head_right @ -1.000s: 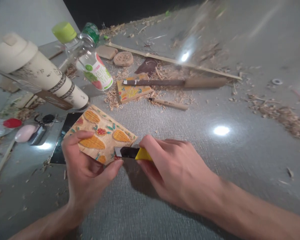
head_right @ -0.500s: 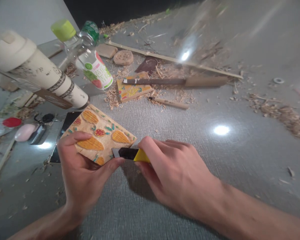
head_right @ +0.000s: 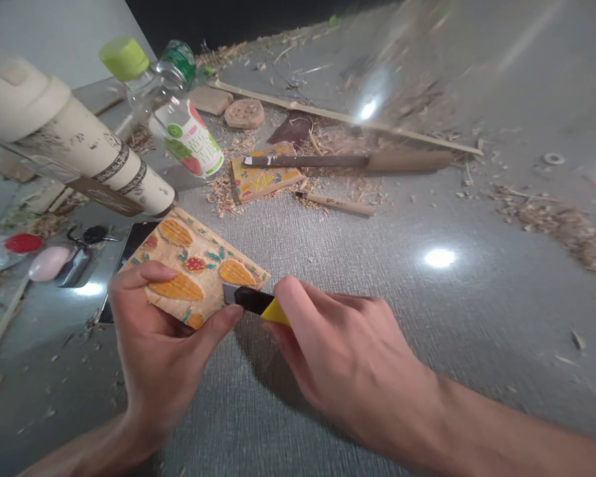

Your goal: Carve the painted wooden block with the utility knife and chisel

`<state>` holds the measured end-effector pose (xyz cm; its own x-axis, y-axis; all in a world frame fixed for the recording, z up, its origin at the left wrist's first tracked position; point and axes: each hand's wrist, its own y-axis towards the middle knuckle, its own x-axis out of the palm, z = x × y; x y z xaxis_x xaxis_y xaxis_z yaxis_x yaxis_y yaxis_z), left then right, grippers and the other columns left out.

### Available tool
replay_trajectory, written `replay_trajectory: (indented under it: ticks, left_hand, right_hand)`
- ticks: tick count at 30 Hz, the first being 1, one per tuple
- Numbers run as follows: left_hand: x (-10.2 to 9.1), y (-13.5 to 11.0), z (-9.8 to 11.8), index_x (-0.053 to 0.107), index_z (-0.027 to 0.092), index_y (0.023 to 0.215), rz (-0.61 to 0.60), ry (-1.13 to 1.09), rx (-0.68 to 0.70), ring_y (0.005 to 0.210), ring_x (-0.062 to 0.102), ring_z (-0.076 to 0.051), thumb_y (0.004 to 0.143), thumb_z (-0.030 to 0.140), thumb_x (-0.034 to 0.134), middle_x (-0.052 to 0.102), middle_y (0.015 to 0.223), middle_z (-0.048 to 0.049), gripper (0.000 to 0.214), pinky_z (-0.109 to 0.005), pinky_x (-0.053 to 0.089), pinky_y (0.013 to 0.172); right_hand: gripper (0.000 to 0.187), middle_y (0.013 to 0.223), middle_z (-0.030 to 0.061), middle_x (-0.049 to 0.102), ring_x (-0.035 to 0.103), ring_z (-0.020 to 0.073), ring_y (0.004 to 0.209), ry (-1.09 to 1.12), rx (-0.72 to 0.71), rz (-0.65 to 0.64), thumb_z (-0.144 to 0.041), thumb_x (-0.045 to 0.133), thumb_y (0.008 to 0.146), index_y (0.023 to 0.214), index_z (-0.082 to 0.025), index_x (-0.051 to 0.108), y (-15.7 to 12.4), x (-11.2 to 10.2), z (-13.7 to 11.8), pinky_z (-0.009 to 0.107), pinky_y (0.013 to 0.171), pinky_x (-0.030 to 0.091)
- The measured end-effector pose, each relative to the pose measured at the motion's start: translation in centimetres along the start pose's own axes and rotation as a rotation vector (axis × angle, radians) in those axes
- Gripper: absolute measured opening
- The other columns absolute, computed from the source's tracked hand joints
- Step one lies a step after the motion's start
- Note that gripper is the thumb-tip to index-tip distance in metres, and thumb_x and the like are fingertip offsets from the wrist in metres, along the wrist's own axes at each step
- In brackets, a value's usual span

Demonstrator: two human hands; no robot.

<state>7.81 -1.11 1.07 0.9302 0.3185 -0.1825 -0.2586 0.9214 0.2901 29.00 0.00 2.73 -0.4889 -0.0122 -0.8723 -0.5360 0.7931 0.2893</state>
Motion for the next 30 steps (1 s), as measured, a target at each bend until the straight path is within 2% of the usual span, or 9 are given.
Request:
replay_trajectory:
  ticks: [3,9,18,24,30]
  left_hand:
    - [0.1,0.0,-0.1,0.053,0.03,0.12,-0.012,0.005,-0.002,0.096,0.07,-0.015,0.073,0.014,0.097,0.059,0.119,0.0014,0.066,-0.027,0.062,0.078]
    - [0.3,0.1,-0.5,0.057,0.03,0.12,-0.004,-0.003,0.022,0.111,0.066,-0.016,0.066,0.012,0.1,0.054,0.127,0.0006,0.072,-0.024,0.063,0.082]
    - [0.1,-0.2,-0.5,0.054,0.032,0.124,-0.045,-0.048,-0.009,0.097,0.071,-0.014,0.067,0.008,0.098,0.054,0.13,0.0002,0.076,-0.025,0.066,0.077]
    - [0.0,-0.4,-0.8,0.055,0.033,0.127,-0.054,-0.021,0.021,0.103,0.07,-0.017,0.067,0.014,0.101,0.054,0.129,-0.0009,0.078,-0.029,0.066,0.084]
    - [0.1,-0.5,-0.6,0.056,0.034,0.127,-0.05,-0.034,0.001,0.105,0.069,-0.016,0.069,0.012,0.099,0.053,0.132,-0.0006,0.076,-0.029,0.065,0.086]
  right_hand:
    - [0.007,0.068,-0.0072,0.059,0.053,0.0114,0.046,0.05,-0.001,-0.045,-0.022,0.051,0.107,0.114,-0.02,0.051,0.1,-0.2,0.5,0.03,0.045,0.029]
    - [0.011,0.065,-0.0078,0.058,0.055,0.0119,0.045,0.099,0.001,-0.08,-0.031,0.054,0.109,0.113,-0.02,0.054,0.4,-0.6,1.3,0.029,0.045,0.029]
    - [0.013,0.062,-0.0088,0.054,0.052,0.012,0.044,0.111,-0.018,-0.094,-0.031,0.054,0.109,0.113,-0.019,0.057,0.5,-0.9,1.4,0.03,0.045,0.03]
    - [0.012,0.062,-0.0089,0.053,0.053,0.0127,0.044,0.105,-0.03,-0.098,-0.03,0.053,0.108,0.112,-0.019,0.057,0.7,-1.1,1.4,0.031,0.046,0.03]
    - [0.012,0.063,-0.0082,0.055,0.053,0.0132,0.045,0.092,-0.029,-0.098,-0.031,0.053,0.108,0.113,-0.02,0.056,0.6,-1.0,1.6,0.032,0.046,0.029]
